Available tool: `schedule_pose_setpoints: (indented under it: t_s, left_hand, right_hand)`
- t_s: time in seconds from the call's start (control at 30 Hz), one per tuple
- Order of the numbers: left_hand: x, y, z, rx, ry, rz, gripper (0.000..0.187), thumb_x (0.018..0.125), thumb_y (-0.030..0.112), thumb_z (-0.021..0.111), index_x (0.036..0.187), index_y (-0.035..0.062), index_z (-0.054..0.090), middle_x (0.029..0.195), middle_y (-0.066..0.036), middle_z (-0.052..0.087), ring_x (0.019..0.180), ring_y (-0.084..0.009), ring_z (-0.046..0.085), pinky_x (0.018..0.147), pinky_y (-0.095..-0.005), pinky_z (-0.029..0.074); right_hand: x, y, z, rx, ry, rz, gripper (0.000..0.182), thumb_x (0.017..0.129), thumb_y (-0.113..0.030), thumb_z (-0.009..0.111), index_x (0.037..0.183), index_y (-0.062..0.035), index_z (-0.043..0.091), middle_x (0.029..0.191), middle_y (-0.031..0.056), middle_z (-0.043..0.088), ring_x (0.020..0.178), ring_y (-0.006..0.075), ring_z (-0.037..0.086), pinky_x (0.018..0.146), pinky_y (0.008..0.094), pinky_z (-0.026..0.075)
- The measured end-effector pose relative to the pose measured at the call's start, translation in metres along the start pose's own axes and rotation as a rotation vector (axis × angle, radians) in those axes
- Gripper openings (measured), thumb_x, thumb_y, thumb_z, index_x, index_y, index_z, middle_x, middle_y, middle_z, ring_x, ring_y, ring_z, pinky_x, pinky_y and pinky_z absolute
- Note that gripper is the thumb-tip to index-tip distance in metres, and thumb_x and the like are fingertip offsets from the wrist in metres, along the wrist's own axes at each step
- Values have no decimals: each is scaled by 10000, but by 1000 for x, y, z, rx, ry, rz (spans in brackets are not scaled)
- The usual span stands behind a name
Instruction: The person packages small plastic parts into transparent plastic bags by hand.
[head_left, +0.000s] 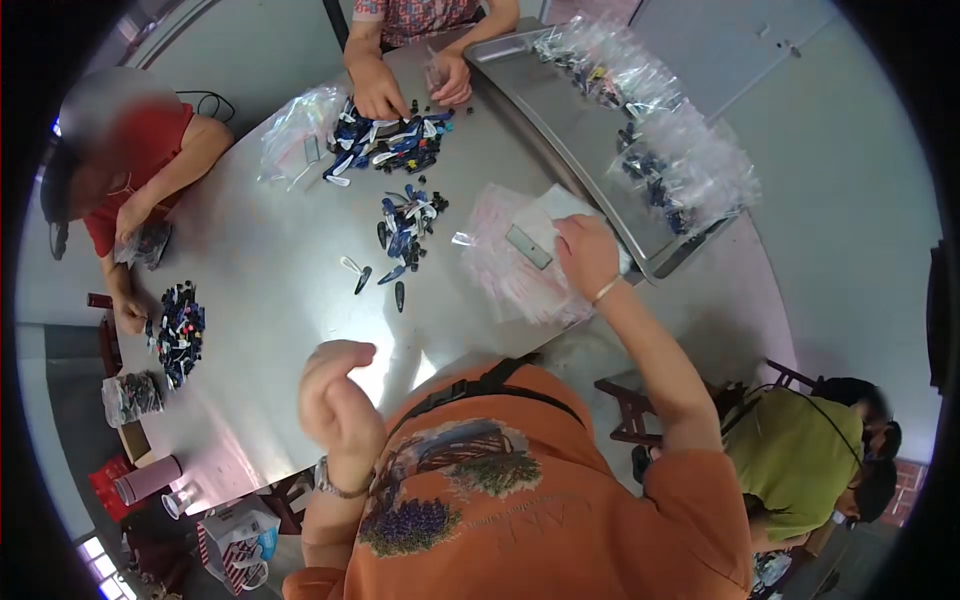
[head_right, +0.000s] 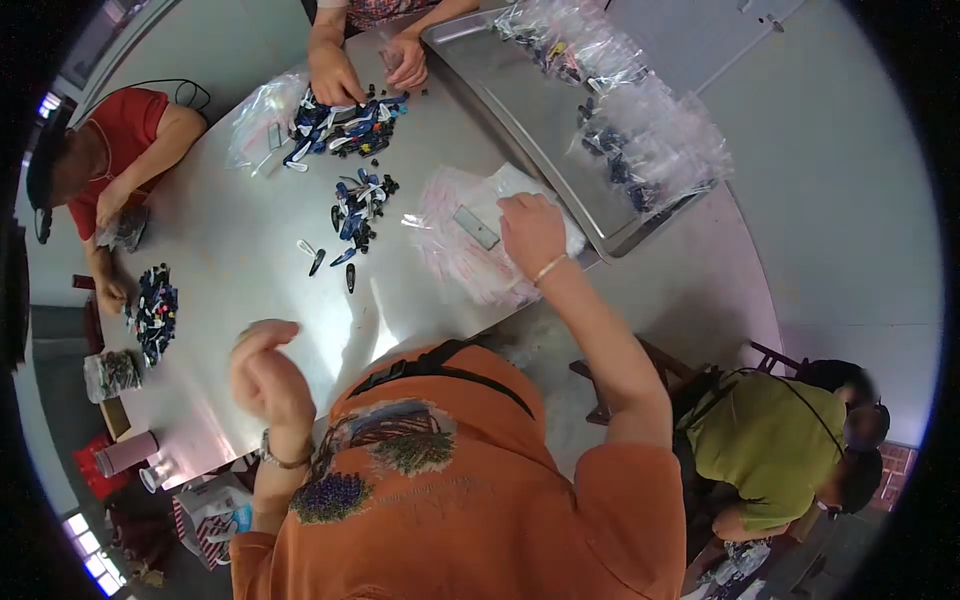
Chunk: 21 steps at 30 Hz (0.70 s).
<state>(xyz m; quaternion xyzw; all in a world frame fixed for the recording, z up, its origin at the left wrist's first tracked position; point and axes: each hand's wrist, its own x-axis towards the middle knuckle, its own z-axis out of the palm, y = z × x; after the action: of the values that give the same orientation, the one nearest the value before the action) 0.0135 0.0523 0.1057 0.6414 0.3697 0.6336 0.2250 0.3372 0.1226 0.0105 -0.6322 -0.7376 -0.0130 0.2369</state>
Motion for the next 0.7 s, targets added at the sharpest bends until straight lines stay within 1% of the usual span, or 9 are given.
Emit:
schedule_pose_setpoints:
  t_s: [0.07,0.13,0.27,0.37,0.47,0.53,0.57,0.67,0.7]
  left_hand:
    - [-18,-15,-4,50,-60,-231,296,980,216,402,884,-15,560,741,-98,594,697,-154,554,648,-274,439]
    - [-35,-24,-8,41,-21,-457,311,980,235,410,880,-9,575,721,-70,592,673,-124,547,632,-257,440]
    - [-50,-36,-15,-49,58,-624,317,978,254,423,905,-6,589,719,-48,590,653,-101,542,622,-243,447]
    - [-55,-47,-19,-140,131,-739,315,975,265,435,934,-1,598,718,-43,587,653,-104,544,617,-241,457]
    - [-56,-52,-19,-153,146,-791,311,971,273,451,951,1,601,730,-37,590,657,-105,548,624,-243,460]
    - [-54,-51,-16,-165,82,-804,304,968,277,463,962,7,603,747,-38,596,669,-104,554,630,-239,459]
    - [-54,-52,-15,-207,45,-802,263,961,236,479,982,7,605,760,-37,604,692,-105,562,650,-240,463]
    - [-42,-46,-1,-220,-40,-871,212,950,173,494,1000,1,607,773,-39,611,715,-112,578,688,-246,472]
    - [-40,-50,2,-266,-99,-917,234,924,143,530,1103,-2,571,897,-59,627,830,-131,591,743,-255,477]
  right_hand:
    - [5,-2,20,-119,27,36,199,750,-158,618,932,-80,637,881,110,607,846,303,570,762,412,452]
    - [9,-4,28,-356,-101,124,169,762,-220,612,880,-108,657,841,81,615,826,264,581,732,399,435]
    - [14,2,32,-422,-138,82,131,767,-244,606,795,-132,667,781,45,616,802,232,587,692,387,416]
    - [10,-1,25,-395,-12,39,107,761,-219,613,711,-132,650,739,24,612,775,221,586,666,394,403]
    - [10,-9,5,-294,118,13,106,759,-175,586,670,-124,612,730,26,618,751,231,595,641,397,411]
    - [11,-11,-7,-99,157,57,54,795,-120,610,802,-74,638,841,73,651,752,275,614,632,384,459]
    - [11,-14,-11,-99,155,52,54,795,-120,610,802,-74,638,841,73,651,752,275,614,632,384,459]
    - [7,-36,-23,166,271,51,89,834,-78,597,900,-35,640,854,95,654,730,249,630,646,325,485]
    - [7,-53,-29,312,247,104,108,844,-65,594,932,-21,638,846,91,651,732,207,627,665,294,482]
